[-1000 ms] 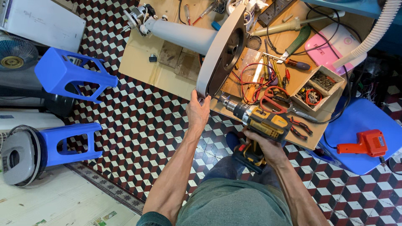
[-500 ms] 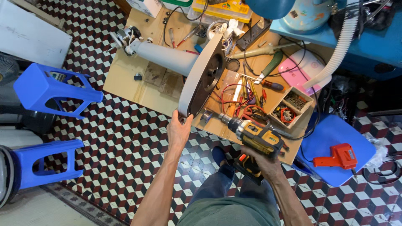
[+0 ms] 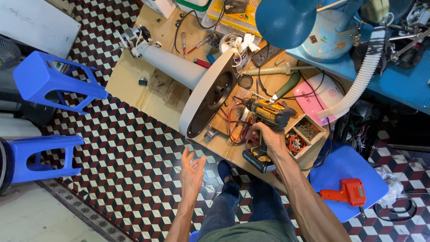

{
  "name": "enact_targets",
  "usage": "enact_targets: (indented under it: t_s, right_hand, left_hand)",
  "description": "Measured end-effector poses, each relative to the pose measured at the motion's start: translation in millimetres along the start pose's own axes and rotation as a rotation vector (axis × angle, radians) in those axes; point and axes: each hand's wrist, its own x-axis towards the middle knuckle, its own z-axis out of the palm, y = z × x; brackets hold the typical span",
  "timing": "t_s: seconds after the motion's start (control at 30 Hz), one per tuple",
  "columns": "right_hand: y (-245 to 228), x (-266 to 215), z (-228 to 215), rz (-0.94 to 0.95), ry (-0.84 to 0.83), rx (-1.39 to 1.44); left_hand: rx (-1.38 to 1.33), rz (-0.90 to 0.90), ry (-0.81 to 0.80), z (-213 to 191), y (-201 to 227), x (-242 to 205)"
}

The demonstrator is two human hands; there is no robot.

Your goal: The person assembles a fan base by inserting screws into pre-drilled holes and tightening them with a cordless drill. The person holds the fan base with one hand and operates the drill with the other, securing the base to the fan stand.

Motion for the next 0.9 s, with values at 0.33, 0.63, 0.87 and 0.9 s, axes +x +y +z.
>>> enact_targets:
  t_s: [0.33, 0.63, 0.87, 0.9]
  right_hand:
    - [-29.2, -21.0, -11.9, 0.021, -0.005, 0.057]
    - [-67.4, -135.1, -31.3, 0.013, 0.018, 0.001]
    - [-61.1, -187.1, -24.3, -0.034, -0.024, 0.055]
    - [-58.9, -190.5, -23.0, -0.035, -0.009, 0.046]
  left_hand:
    - [-0.024, -0.11, -0.014, 24.3, -17.4, -15.9]
    - [-1.041, -0.433, -0.471, 109.9, 46.2, 55.4]
    - [-1.273, -0.499, -0.522, 100.8, 58.2, 61.0]
    - [-1.259, -0.496, -0.531, 98.4, 56.2, 59.0]
